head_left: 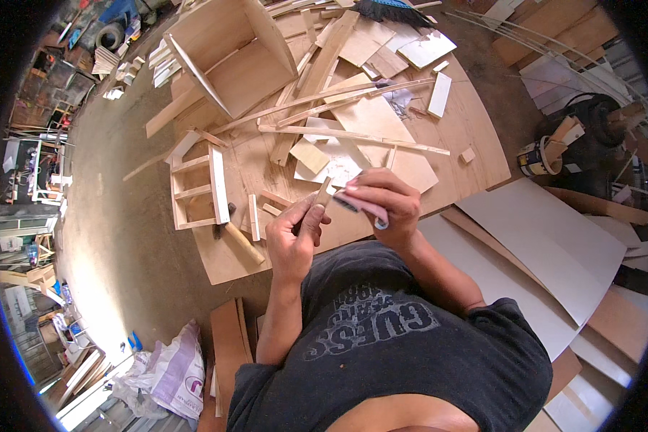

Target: The person cuts a small piece of wood using a hand saw and then sands the edges of the cut piece using a piece of sandpaper.

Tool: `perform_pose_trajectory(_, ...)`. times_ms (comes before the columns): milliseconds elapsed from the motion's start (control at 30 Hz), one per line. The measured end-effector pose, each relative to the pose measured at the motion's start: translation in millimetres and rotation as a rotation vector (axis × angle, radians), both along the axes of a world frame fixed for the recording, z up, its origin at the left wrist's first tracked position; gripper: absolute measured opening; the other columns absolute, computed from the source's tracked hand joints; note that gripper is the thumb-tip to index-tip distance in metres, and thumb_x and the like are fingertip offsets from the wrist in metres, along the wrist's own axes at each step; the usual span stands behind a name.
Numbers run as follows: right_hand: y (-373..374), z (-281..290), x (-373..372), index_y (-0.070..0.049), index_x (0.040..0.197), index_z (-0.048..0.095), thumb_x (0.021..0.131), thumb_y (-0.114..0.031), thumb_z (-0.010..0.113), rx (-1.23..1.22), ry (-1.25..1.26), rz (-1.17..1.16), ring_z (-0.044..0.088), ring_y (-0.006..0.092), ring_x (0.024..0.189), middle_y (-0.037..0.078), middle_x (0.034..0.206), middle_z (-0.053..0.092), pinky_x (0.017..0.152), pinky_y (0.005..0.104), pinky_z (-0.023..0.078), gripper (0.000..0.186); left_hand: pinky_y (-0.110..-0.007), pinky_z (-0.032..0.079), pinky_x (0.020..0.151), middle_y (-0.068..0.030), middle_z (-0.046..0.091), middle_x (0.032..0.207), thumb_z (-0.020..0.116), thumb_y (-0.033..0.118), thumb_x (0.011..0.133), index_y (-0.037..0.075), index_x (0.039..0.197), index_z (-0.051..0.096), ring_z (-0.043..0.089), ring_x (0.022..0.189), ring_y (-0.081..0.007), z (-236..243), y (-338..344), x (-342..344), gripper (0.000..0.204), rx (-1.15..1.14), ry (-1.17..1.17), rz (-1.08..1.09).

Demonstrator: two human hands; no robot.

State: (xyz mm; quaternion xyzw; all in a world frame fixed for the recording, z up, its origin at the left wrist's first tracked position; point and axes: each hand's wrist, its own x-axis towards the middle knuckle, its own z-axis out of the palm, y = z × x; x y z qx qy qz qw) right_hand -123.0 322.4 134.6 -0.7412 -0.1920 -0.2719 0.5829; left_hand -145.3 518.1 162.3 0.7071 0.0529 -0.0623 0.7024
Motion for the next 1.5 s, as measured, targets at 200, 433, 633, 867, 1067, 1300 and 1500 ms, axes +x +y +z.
perform_pose_trajectory(200, -35.7, -4.9, 20.9, -0.006, 0.107, 0.082, 0.082, -0.013, 0.082, -0.022, -0.130, 0.154, 0.073, 0.0288, 0.096, 0.012, 0.103, 0.076, 0.088, 0.0412, 0.058, 0.026, -0.024, 0.039, 0.052, -0.0011, 0.066, 0.073, 0.065, 0.009, 0.102, -0.002, 0.108, 0.079, 0.051, 0.058, -0.0052, 5.5, -43.2, 0.1, 0.019, 0.098, -0.021, 0.003)
perform_pose_trajectory(433, -73.2, 3.6, 32.5, -0.009, 0.108, 0.083, 0.080, -0.015, 0.082, -0.037, -0.216, 0.243, 0.074, 0.0270, 0.094, 0.010, 0.102, 0.077, 0.085, 0.0396, 0.060, 0.029, -0.024, 0.039, 0.053, -0.0011, 0.066, 0.074, 0.063, 0.006, 0.101, -0.002, 0.109, 0.078, 0.052, 0.059, -0.0052, 10.0, -91.8, -6.3, 0.019, 0.174, -0.064, 0.097)
perform_pose_trajectory(633, -127.0, -46.0, 42.6, -0.007, 0.111, 0.082, 0.085, -0.003, 0.079, -0.010, 0.078, 0.207, 0.075, 0.0221, 0.093, 0.011, 0.104, 0.078, 0.082, 0.0343, 0.060, 0.026, -0.024, 0.035, 0.049, -0.0006, 0.062, 0.071, 0.064, 0.009, 0.102, -0.006, 0.105, 0.077, 0.048, 0.056, -0.0041, 30.3, -125.2, -4.7, 0.020, 0.004, -0.053, 0.198)
perform_pose_trajectory(867, -177.2, -4.8, 54.1, -0.007, 0.114, 0.080, 0.083, 0.006, 0.080, 0.005, 0.225, 0.220, 0.073, 0.0193, 0.090, 0.011, 0.106, 0.076, 0.076, 0.0295, 0.059, 0.033, -0.022, 0.029, 0.048, -0.0003, 0.061, 0.071, 0.063, 0.016, 0.104, -0.004, 0.083, 0.070, 0.044, 0.055, -0.0033, 14.2, -161.7, 5.7, 0.031, 0.097, -0.028, 0.157)
perform_pose_trajectory(1067, -184.0, 13.6, 69.7, -0.012, 0.111, 0.083, 0.081, 0.006, 0.081, 0.059, 0.149, 0.396, 0.066, 0.0161, 0.082, 0.004, 0.093, 0.059, 0.070, 0.0300, 0.057, 0.035, -0.026, 0.036, 0.052, -0.0009, 0.063, 0.066, 0.066, 0.017, 0.103, -0.003, 0.097, 0.078, 0.048, 0.058, -0.0051, 11.9, -185.2, 13.2, 0.024, 0.162, -0.001, 0.077)
perform_pose_trajectory(1300, -185.8, -15.9, 76.7, -0.015, 0.110, 0.084, 0.077, 0.003, 0.085, 0.166, 0.212, 0.385, 0.064, 0.0148, 0.085, 0.003, 0.094, 0.062, 0.071, 0.0283, 0.053, 0.037, -0.029, 0.038, 0.053, -0.0030, 0.062, 0.065, 0.067, 0.022, 0.103, -0.003, 0.093, 0.077, 0.051, 0.057, -0.0077, 27.4, -189.5, 15.9, 0.028, 0.356, -0.021, 0.030)
perform_pose_trajectory(1500, -186.3, -13.3, 79.6, -0.008, 0.105, 0.083, 0.081, 0.013, 0.076, 0.145, 0.186, 0.492, 0.059, 0.0126, 0.084, 0.003, 0.094, 0.060, 0.071, 0.0261, 0.048, 0.033, -0.028, 0.036, 0.052, -0.0020, 0.060, 0.062, 0.067, 0.024, 0.102, -0.003, 0.088, 0.075, 0.050, 0.056, -0.0081, 27.2, -190.4, 18.7, 0.031, 0.344, 0.006, 0.045)
